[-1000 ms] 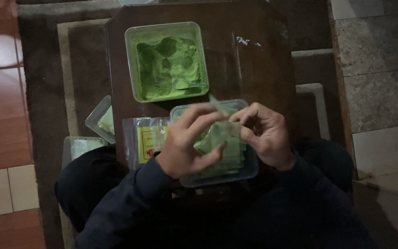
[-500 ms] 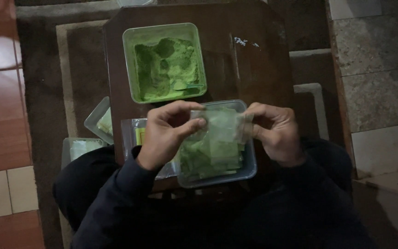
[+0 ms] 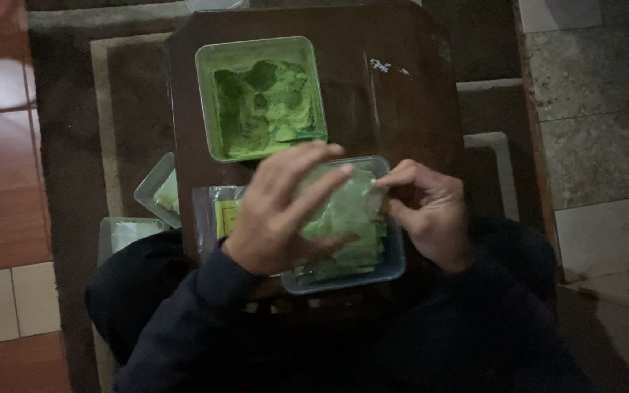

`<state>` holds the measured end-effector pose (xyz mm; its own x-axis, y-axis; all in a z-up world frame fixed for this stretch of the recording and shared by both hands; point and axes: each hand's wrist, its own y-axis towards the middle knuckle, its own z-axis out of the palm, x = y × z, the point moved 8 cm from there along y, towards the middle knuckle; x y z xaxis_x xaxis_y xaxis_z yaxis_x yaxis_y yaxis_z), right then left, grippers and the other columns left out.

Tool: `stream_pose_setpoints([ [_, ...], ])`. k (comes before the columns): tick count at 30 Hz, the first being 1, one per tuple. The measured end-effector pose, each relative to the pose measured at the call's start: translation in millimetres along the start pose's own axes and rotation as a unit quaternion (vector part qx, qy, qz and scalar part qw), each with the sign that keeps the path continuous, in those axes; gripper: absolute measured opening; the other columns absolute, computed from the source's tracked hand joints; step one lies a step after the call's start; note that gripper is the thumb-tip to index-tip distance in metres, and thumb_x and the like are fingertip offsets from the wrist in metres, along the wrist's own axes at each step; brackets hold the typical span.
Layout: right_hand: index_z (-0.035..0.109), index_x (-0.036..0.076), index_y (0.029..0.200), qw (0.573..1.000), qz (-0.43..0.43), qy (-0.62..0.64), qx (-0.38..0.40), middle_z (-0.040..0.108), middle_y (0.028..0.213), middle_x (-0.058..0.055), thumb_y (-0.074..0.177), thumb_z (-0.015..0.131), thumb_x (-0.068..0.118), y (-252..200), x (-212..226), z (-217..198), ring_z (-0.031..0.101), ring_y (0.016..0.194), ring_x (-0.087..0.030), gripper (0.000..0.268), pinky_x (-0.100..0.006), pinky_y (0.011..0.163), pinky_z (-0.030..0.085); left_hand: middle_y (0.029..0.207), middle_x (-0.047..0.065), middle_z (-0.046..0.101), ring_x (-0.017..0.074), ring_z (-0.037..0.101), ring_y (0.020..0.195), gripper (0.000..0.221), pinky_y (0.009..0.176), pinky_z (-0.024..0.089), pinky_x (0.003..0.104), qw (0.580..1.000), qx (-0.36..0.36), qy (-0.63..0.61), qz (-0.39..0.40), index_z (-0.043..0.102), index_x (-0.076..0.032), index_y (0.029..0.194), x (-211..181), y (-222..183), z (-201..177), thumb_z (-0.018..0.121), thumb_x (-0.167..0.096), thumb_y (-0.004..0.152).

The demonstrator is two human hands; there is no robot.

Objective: The person fills small transparent plastic bags with green powder from a plastic container using a spoon and then places the filled bags into another plastic container.

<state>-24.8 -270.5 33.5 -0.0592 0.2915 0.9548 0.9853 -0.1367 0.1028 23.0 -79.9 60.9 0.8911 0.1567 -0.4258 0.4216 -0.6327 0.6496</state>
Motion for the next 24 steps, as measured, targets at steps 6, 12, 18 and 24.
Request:
stream_pose_setpoints([
  [6,0.068,0.007,0.095,0.997,0.012,0.071,0.024,0.063,0.088,-0.002,0.089,0.073,-0.003,-5.5,4.1,16.9,0.060,0.080,-0.010,0.013,-0.023,0.071,0.051,0.142,0.015,0.064,0.0345,0.062,0.135,0.079,0.117,0.050,0.057,0.992,0.079,0.097,0.032,0.053,-0.008,0.152,-7.5,-9.0,30.3,0.094,-0.047,0.097],
  [12,0.068,0.007,0.097,0.998,0.010,0.051,0.041,0.064,0.091,-0.004,0.090,0.074,0.000,-4.5,5.9,17.6,0.062,0.081,-0.012,0.012,-0.023,0.072,0.053,0.135,0.017,0.066,0.0362,0.064,0.129,0.062,0.110,0.050,0.055,0.997,0.062,0.046,0.012,0.059,-0.006,0.144,-8.7,-3.7,25.9,0.077,-0.049,0.102],
  [18,0.068,0.005,0.103,0.998,0.003,0.048,0.041,0.065,0.092,-0.004,0.092,0.071,0.000,-5.6,10.6,18.9,0.063,0.081,-0.011,0.013,-0.022,0.071,0.055,0.125,0.017,0.070,0.0328,0.070,0.115,0.048,0.100,0.056,0.049,0.998,0.022,0.042,0.037,0.064,-0.002,0.134,-16.6,3.4,18.8,0.074,-0.038,0.104],
  [24,0.067,0.007,0.110,0.998,-0.020,0.001,0.066,0.067,0.103,-0.007,0.094,0.071,0.004,-7.7,14.8,20.4,0.067,0.093,-0.015,0.017,-0.025,0.081,0.061,0.125,0.018,0.070,0.0326,0.070,0.114,0.052,0.099,0.057,0.048,0.997,0.030,0.039,0.057,0.064,-0.001,0.134,-19.4,0.0,21.9,0.082,-0.038,0.102],
])
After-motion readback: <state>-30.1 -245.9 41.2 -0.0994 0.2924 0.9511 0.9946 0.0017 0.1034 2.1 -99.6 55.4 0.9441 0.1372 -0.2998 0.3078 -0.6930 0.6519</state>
